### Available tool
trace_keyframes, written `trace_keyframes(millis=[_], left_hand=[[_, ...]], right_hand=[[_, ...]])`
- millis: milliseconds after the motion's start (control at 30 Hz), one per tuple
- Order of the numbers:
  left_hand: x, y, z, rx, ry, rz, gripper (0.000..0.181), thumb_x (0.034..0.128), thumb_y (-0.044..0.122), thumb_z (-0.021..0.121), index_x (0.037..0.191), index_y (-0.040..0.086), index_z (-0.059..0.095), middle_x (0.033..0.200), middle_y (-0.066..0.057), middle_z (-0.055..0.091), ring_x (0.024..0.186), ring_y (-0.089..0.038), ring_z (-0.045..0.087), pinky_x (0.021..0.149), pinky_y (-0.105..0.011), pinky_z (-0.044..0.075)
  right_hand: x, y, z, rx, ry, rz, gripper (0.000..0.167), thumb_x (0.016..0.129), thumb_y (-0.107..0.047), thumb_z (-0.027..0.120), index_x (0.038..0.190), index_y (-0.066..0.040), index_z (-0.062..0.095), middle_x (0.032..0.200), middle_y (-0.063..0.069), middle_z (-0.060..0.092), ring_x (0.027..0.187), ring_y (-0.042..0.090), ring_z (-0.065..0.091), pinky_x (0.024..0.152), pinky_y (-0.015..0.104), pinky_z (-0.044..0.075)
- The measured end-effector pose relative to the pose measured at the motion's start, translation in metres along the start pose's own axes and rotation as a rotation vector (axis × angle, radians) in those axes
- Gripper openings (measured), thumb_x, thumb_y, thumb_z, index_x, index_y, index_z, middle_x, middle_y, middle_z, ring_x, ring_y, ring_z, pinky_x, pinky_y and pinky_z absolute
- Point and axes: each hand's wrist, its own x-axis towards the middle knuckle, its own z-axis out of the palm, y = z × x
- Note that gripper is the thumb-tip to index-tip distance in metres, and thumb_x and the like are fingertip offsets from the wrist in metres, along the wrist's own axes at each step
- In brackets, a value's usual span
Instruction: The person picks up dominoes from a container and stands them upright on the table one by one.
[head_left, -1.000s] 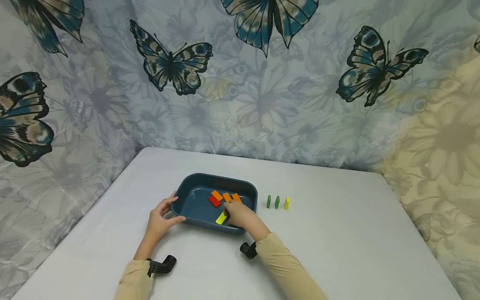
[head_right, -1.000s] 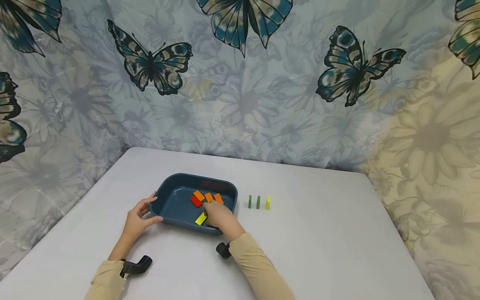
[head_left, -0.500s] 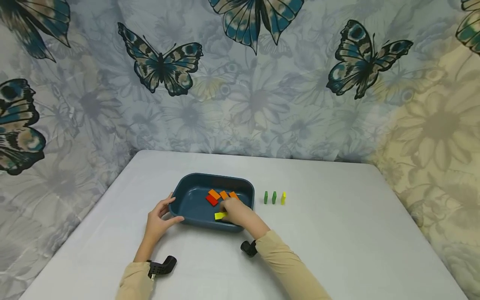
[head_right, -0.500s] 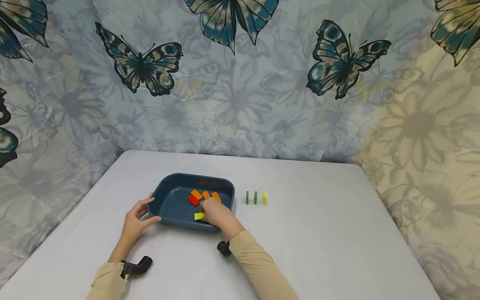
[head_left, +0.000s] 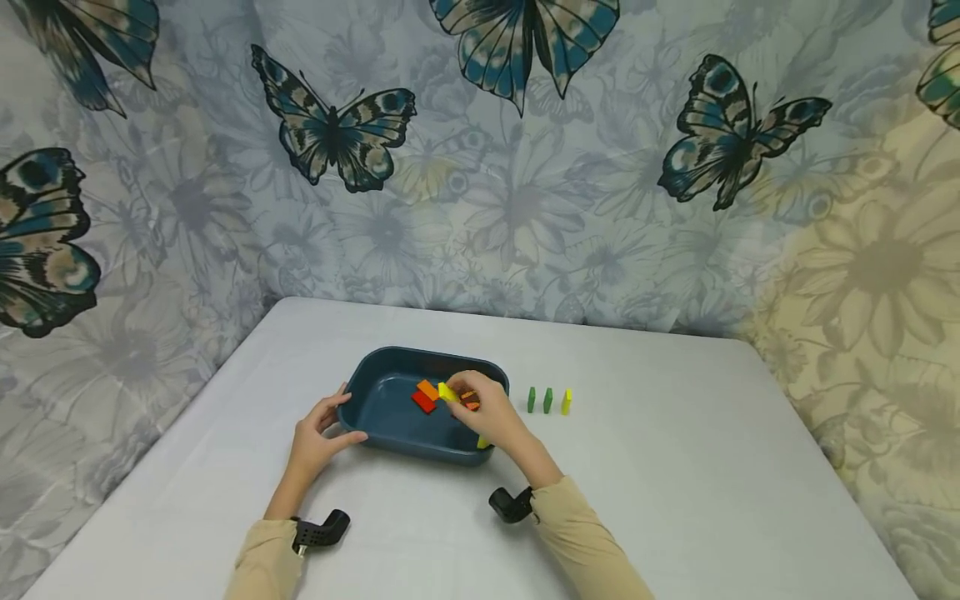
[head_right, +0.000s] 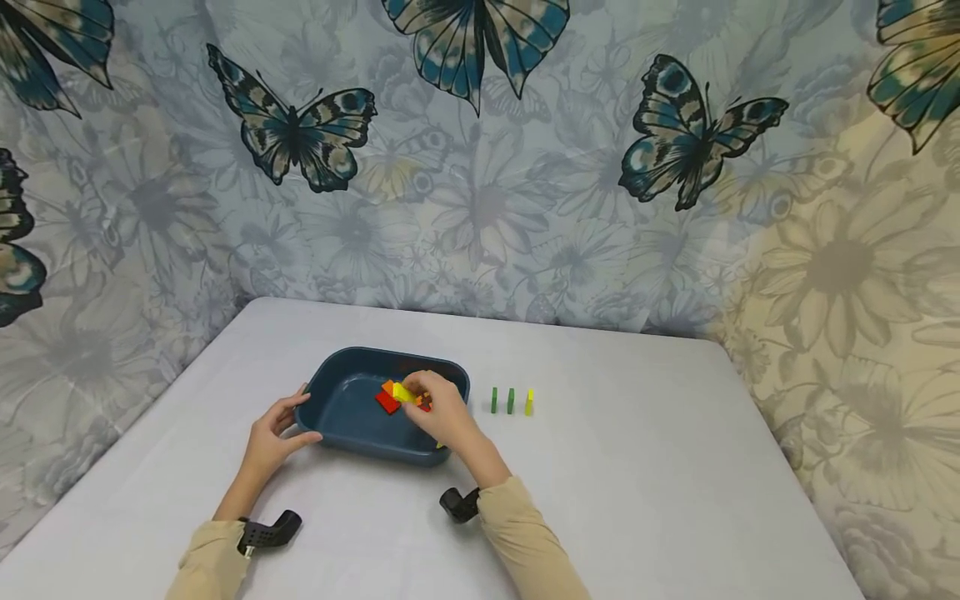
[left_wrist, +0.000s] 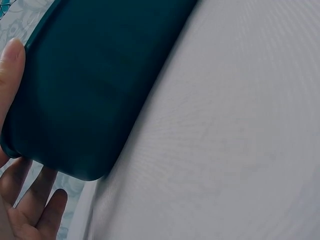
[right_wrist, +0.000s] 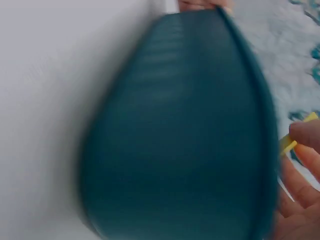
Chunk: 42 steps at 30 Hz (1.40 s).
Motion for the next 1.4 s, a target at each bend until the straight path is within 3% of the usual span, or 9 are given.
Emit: trace_keyframes(millis=[167, 333, 500, 700, 800, 1200, 1400], left_hand=[[0.001, 0.0, 0.006, -0.005, -0.022, 0.016, 0.059, 0.0609, -0.01, 0.076, 0.114, -0.015, 0.05, 0.126, -0.032, 0.039, 0.102, -0.037, 0.052, 0.078, -0.016, 0.044], [0.0, -0.001, 0.004, -0.009, 0.0, 0.004, 0.06, 0.0588, -0.013, 0.076, 0.113, -0.014, 0.051, 0.126, -0.031, 0.041, 0.103, -0.022, 0.055, 0.078, -0.015, 0.044], [-0.005, -0.002, -0.004, -0.009, 0.03, -0.014, 0.06, 0.0579, -0.015, 0.075, 0.113, -0.013, 0.052, 0.126, -0.03, 0.041, 0.101, -0.005, 0.053, 0.077, -0.012, 0.043], [-0.006, -0.005, -0.005, -0.018, 0.015, 0.0, 0.06, 0.0588, -0.015, 0.075, 0.114, -0.014, 0.051, 0.127, -0.031, 0.04, 0.103, -0.005, 0.052, 0.077, -0.013, 0.043], [-0.004, -0.005, -0.002, -0.029, 0.012, 0.015, 0.06, 0.0579, -0.017, 0.074, 0.113, -0.014, 0.051, 0.126, -0.032, 0.04, 0.104, -0.006, 0.053, 0.077, -0.013, 0.043], [-0.001, -0.003, 0.001, -0.05, 0.0, 0.014, 0.06, 0.0579, -0.018, 0.074, 0.113, -0.016, 0.051, 0.126, -0.032, 0.04, 0.104, -0.013, 0.054, 0.077, -0.015, 0.044], [-0.001, -0.007, -0.001, -0.037, 0.004, -0.006, 0.06, 0.0592, -0.014, 0.075, 0.114, -0.014, 0.051, 0.127, -0.03, 0.04, 0.107, -0.008, 0.05, 0.08, -0.013, 0.042]], right_hand=[[-0.017, -0.005, -0.037, 0.046, 0.159, -0.018, 0.025, 0.079, 0.01, 0.062, 0.101, 0.006, 0.052, 0.094, 0.015, 0.056, 0.086, 0.029, 0.058, 0.071, 0.04, 0.051], [-0.036, -0.017, -0.073, 0.022, 0.323, 0.027, 0.031, 0.078, 0.015, 0.059, 0.107, 0.012, 0.049, 0.093, 0.023, 0.056, 0.084, 0.036, 0.058, 0.071, 0.044, 0.05], [-0.051, 0.01, -0.092, -0.013, 0.433, 0.084, 0.03, 0.079, 0.011, 0.06, 0.109, 0.011, 0.053, 0.095, 0.022, 0.059, 0.085, 0.035, 0.058, 0.071, 0.046, 0.049], [-0.069, 0.06, -0.096, -0.063, 0.413, 0.223, 0.032, 0.084, -0.001, 0.061, 0.116, 0.002, 0.053, 0.103, 0.016, 0.059, 0.092, 0.027, 0.058, 0.073, 0.038, 0.049], [-0.076, 0.07, -0.096, -0.038, 0.393, 0.279, 0.033, 0.084, -0.001, 0.06, 0.117, 0.002, 0.052, 0.105, 0.016, 0.059, 0.094, 0.027, 0.057, 0.074, 0.039, 0.048], [-0.08, 0.072, -0.097, 0.005, 0.395, 0.345, 0.033, 0.084, -0.003, 0.061, 0.117, 0.002, 0.053, 0.106, 0.016, 0.058, 0.096, 0.026, 0.056, 0.077, 0.036, 0.048], [-0.08, 0.073, -0.103, -0.007, 0.398, 0.339, 0.033, 0.086, -0.005, 0.06, 0.118, 0.002, 0.053, 0.108, 0.018, 0.057, 0.098, 0.029, 0.055, 0.079, 0.035, 0.046]])
